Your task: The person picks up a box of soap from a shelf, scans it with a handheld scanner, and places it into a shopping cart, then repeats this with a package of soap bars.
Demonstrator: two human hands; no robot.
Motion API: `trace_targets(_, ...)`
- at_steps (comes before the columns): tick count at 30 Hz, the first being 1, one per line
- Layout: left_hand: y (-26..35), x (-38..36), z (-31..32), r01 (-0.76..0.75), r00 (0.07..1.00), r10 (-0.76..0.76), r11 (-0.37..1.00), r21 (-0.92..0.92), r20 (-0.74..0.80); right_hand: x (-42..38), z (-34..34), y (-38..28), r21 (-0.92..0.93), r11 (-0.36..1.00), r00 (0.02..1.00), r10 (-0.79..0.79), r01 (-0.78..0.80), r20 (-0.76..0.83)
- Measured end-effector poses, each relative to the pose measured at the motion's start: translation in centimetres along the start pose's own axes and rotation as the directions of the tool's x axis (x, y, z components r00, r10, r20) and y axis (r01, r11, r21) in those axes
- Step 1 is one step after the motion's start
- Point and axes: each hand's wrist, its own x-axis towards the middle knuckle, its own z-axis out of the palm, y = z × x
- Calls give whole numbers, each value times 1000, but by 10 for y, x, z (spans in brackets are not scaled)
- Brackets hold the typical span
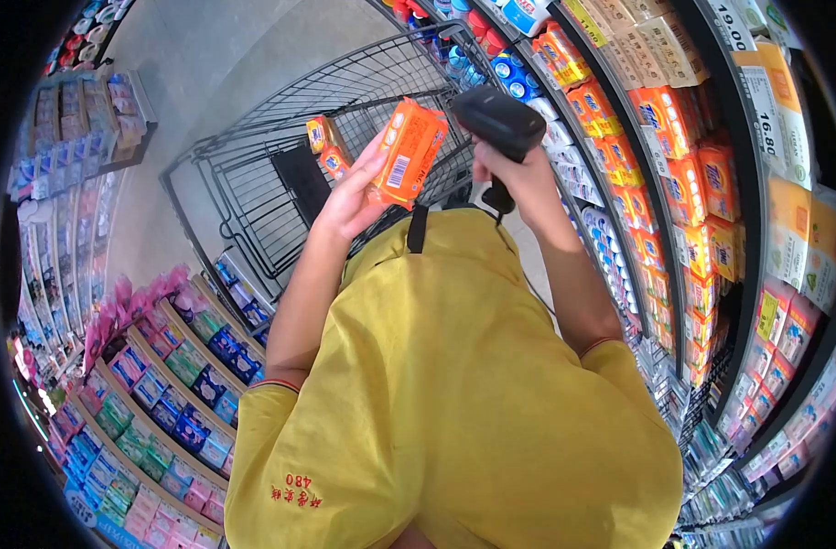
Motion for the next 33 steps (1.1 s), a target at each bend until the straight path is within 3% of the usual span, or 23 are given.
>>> trace_targets(5, -8, -6, -12, -15, 999, 22, 988, 154, -46, 32, 7, 26, 302, 942, 989, 150, -144, 1)
trace_targets(7, -13, -7, -21, -8, 997, 22, 979, 203, -67, 42, 15, 32, 303, 933, 979, 201, -195, 11)
trace_targets(9, -20, -6, -32, -15, 990, 73, 906, 423, -121, 48, 26, 39, 311, 912, 962, 272, -266, 25)
trace_targets(10, -24, -6, -37, -13, 989, 72, 910, 414, -127, 52, 28, 46, 305, 911, 959, 281, -276, 26)
trace_targets(13, -34, -6, -49, -12, 972, 148, 805, 594, -182, 62, 34, 70, 312, 875, 928, 342, -372, 147)
trace_targets(19, -39, -14, -68, 89, 939, 110, 836, 542, -325, 69, 50, 90, 175, 887, 899, 399, -428, 180)
trace_targets(23, -52, -18, -109, 117, 953, 22, 893, 434, -302, 75, 61, 106, 151, 843, 853, 492, -517, 173)
trace_targets(26, -57, -22, -131, 142, 940, 64, 820, 555, -335, 83, 72, 124, 149, 808, 820, 551, -571, 154)
trace_targets(29, -62, -23, -156, 136, 924, 199, 629, 765, -327, 94, 92, 137, 182, 793, 814, 565, -581, 135)
trace_targets(32, -64, -26, -184, 250, 867, 185, 643, 724, -463, 108, 102, 167, 172, 726, 746, 646, -666, 160)
trace_targets(33, -71, -26, -201, 225, 848, 268, 600, 768, -458, 109, 110, 172, 210, 698, 729, 668, -684, 152)
